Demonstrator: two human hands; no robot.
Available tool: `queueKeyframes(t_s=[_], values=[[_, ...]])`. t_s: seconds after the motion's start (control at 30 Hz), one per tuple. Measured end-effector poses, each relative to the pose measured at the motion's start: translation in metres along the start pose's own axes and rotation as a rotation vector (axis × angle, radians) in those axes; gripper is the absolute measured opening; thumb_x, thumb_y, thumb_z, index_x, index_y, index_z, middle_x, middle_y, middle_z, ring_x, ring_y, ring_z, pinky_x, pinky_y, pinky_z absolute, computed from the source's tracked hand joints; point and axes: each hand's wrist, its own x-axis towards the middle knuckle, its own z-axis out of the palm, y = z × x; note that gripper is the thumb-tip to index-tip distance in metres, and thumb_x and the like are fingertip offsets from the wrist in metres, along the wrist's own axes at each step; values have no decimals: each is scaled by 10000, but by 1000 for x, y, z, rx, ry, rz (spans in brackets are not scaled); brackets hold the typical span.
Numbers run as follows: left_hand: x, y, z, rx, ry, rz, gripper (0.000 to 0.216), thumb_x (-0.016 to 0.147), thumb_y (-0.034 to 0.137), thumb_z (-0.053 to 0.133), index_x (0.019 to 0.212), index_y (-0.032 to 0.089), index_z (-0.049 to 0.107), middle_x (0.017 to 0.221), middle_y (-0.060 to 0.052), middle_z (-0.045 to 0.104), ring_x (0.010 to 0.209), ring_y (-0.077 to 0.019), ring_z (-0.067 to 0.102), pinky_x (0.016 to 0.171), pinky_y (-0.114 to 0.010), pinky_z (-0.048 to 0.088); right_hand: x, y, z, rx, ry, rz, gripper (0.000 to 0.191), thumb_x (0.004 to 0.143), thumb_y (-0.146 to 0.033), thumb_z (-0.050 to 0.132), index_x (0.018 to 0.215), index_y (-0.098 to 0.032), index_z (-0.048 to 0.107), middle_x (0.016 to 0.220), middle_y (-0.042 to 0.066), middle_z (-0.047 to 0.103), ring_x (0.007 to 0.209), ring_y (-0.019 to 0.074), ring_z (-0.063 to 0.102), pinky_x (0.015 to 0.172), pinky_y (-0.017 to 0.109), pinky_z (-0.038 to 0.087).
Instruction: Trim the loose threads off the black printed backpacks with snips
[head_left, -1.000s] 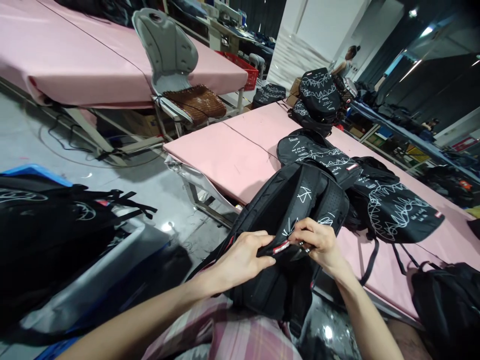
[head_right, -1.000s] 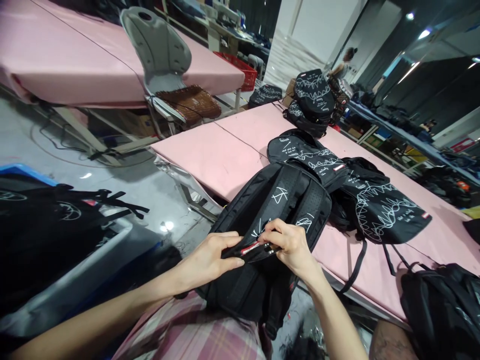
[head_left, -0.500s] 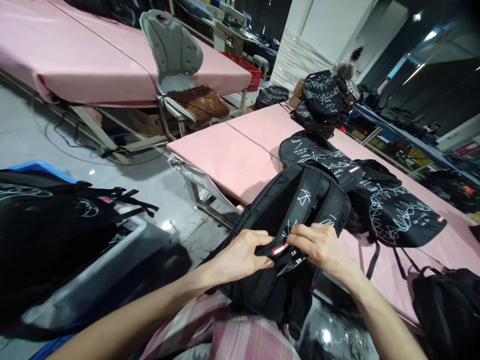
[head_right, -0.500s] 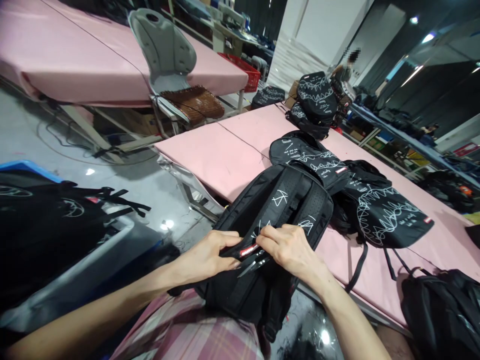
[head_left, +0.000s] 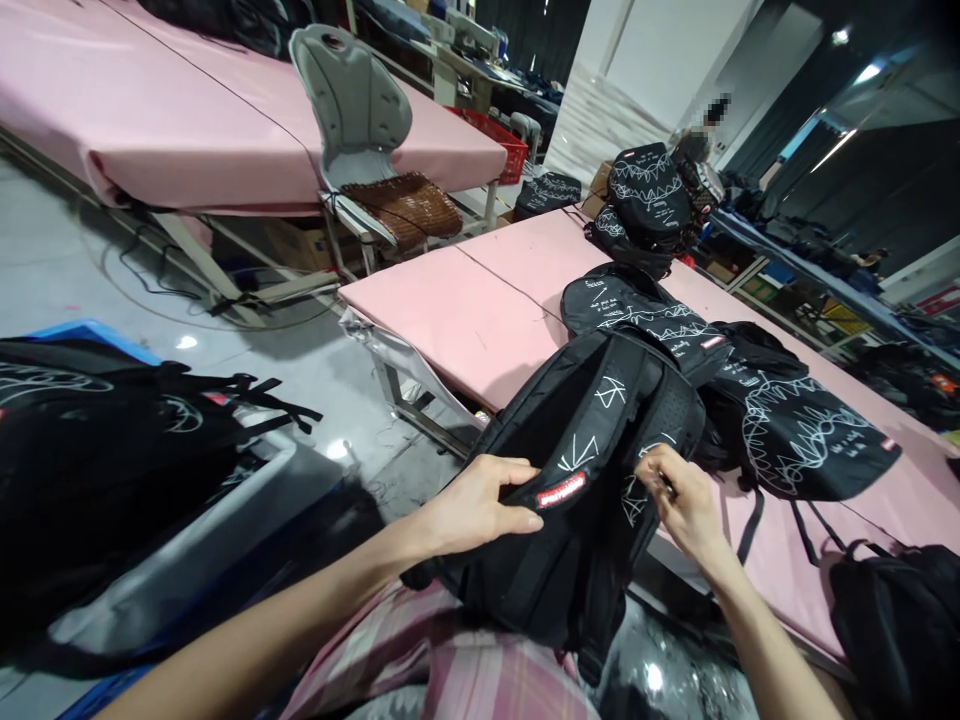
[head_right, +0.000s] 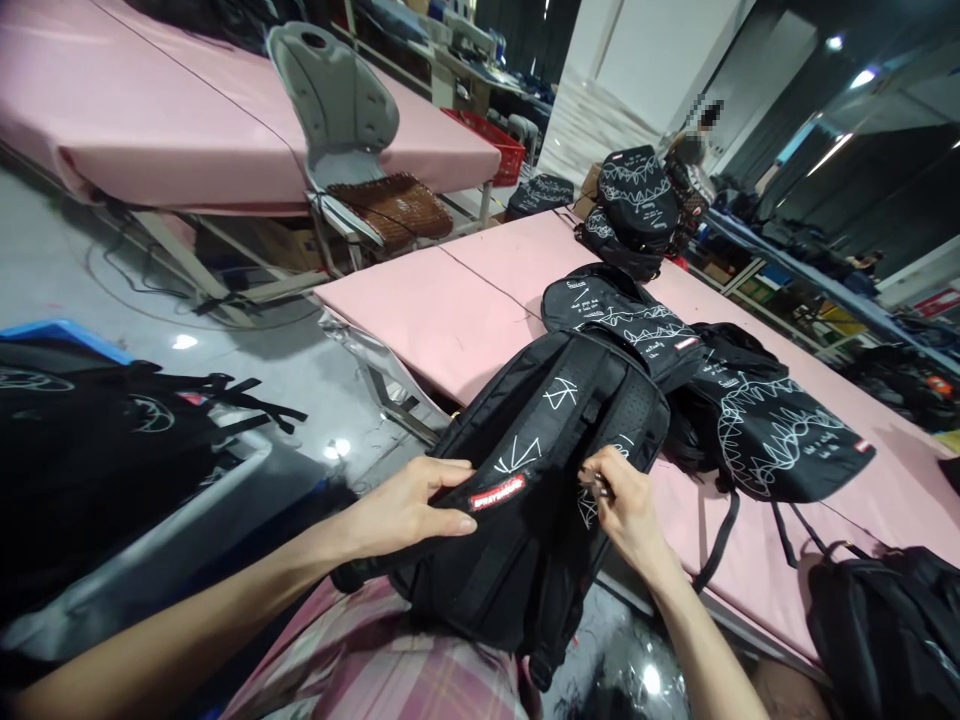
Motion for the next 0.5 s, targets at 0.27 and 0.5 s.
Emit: queueKeyframes(t_s=[0.27, 0.5], values=[[0, -4, 11, 125, 32, 113, 31, 691, 151, 602, 713, 153, 623, 698, 37, 523, 670, -111, 493, 614, -204, 344, 3, -32, 30, 224, 154, 143, 67, 828, -209, 562, 841, -209, 627, 799, 32, 601, 720, 151, 579, 630, 268, 468], [-3, 2, 18, 199, 63, 70, 68, 696, 116, 597, 740, 153, 633, 697, 34, 525, 674, -110, 490, 615, -208, 336, -3, -43, 43, 277, 187, 297, 109, 821, -276, 585, 755, -196, 617, 742, 11, 591, 670, 134, 570, 605, 242, 446]])
